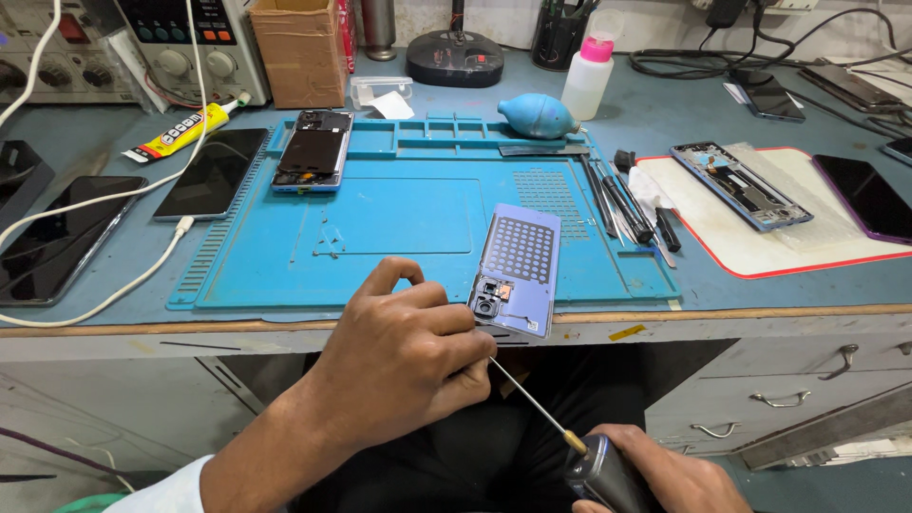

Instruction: The person holds a phone back cover with one hand and directs a hot air gun at its edges and camera area with the other, repeatedly repositioning and rotating the cover on the blue repair mat to heat different sections. Other disassembled phones and repair tools lie on the workbench around them.

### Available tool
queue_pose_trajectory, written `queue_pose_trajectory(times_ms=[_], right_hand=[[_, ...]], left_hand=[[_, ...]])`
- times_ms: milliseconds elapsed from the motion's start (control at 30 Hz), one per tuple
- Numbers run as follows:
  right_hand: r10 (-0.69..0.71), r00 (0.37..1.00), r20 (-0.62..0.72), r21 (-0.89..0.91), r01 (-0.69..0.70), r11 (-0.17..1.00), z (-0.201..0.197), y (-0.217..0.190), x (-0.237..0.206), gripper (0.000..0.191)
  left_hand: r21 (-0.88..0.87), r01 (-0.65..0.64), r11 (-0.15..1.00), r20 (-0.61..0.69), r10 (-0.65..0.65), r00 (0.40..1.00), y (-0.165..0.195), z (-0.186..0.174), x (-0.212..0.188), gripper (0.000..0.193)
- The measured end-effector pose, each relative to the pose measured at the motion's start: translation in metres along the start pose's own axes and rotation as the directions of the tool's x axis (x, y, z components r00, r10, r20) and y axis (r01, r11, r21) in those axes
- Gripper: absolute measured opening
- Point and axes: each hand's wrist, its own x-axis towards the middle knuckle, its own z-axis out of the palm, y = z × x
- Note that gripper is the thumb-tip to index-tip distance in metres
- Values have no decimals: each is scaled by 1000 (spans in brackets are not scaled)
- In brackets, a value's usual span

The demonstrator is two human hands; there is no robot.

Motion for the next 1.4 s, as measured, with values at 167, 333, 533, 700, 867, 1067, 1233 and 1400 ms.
queue_pose_trajectory(times_ms=[167,333,533,700,867,1067,1233,1400], right_hand=[[-135,985,-108,27,139,990,-12,-4,-32,72],[-85,992,-94,45,89,995,-10,-28,-51,71],[-122,986,-113,52,129,990,-24,-54,-84,62],[0,995,-97,21,2,1000,-34,-86,-124,29],[37,992,-117,24,-35,999,-44,-116,-159,23],[-62,997,-42,-3,62,998,-47,-100,-185,33],[-48,999,-6,19,48,999,-68,-76,-224,38],[156,987,-48,-2,-157,988,-85,-58,-230,29]], left_hand=[[3,-4,1000,-22,4,1000,34,-11,2,10],[-8,17,1000,-46,-18,999,46,-36,-9,9],[-10,68,998,-74,-68,995,84,-63,-15,6],[-8,82,997,-112,-82,990,121,-96,-27,5],[-6,106,994,-137,-106,985,154,-121,-37,5],[56,94,994,-229,-79,970,182,-163,-13,9],[182,307,934,-333,-236,913,184,-246,-14,8],[147,355,923,-145,-335,931,143,-235,-1,9]])
